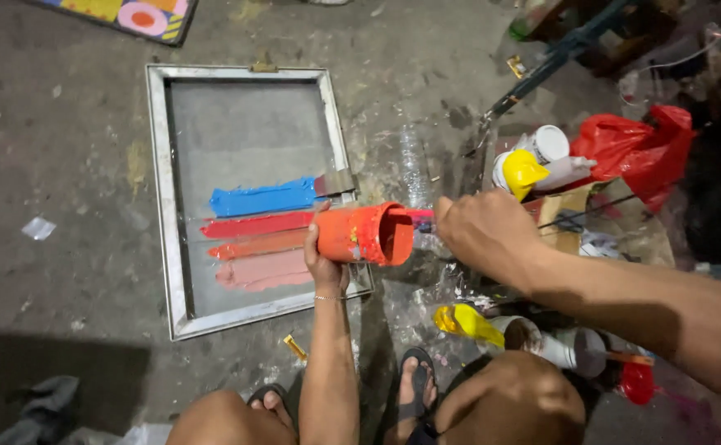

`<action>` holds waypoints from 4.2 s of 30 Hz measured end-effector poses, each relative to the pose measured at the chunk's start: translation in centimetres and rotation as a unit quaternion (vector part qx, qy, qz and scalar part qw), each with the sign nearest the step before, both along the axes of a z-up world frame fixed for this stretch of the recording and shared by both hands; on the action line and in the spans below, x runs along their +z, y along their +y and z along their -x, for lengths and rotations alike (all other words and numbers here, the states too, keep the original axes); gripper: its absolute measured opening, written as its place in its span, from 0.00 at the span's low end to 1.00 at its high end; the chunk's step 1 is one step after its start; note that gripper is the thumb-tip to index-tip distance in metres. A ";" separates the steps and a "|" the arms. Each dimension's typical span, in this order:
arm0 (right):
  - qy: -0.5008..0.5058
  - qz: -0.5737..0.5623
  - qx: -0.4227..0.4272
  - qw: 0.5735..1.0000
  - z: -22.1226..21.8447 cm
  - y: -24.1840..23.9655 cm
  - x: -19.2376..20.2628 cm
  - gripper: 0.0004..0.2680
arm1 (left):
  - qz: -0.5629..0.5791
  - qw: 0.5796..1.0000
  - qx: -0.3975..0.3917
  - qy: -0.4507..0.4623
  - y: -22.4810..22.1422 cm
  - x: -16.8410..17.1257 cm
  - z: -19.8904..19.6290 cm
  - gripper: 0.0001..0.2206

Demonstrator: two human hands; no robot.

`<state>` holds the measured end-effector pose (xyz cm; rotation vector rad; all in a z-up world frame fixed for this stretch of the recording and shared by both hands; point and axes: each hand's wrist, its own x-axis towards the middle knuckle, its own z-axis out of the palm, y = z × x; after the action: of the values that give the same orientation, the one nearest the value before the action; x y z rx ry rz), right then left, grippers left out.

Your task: Mixing ink in a cup with a spatula and applying it to a screen printing frame with a brush.

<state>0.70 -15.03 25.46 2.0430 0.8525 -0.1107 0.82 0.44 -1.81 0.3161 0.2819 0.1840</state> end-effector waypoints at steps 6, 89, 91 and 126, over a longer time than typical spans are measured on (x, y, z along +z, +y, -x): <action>0.228 -0.009 -0.360 0.905 1.1 1.9 2.6 0.14 | -0.018 1.000 -0.011 -0.003 2.2 1.6 0.4 0.28; 0.305 -0.509 -0.646 0.480 4.3 -1.4 1.1 0.17 | 0.150 0.971 -0.019 -0.186 0.0 3.8 1.3 0.33; 0.259 -0.379 -0.521 0.720 3.5 1.3 4.3 0.25 | 0.181 0.973 -0.039 -0.136 -0.8 3.7 1.4 0.32; 0.367 -0.845 -0.073 0.381 2.1 9.9 -5.2 0.30 | 0.271 0.949 -0.154 -0.035 -5.6 -5.1 1.4 0.32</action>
<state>-1.40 -5.16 20.22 4.2487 1.6563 -0.3712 -0.62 -5.11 -6.93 -0.1952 0.1992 -0.1920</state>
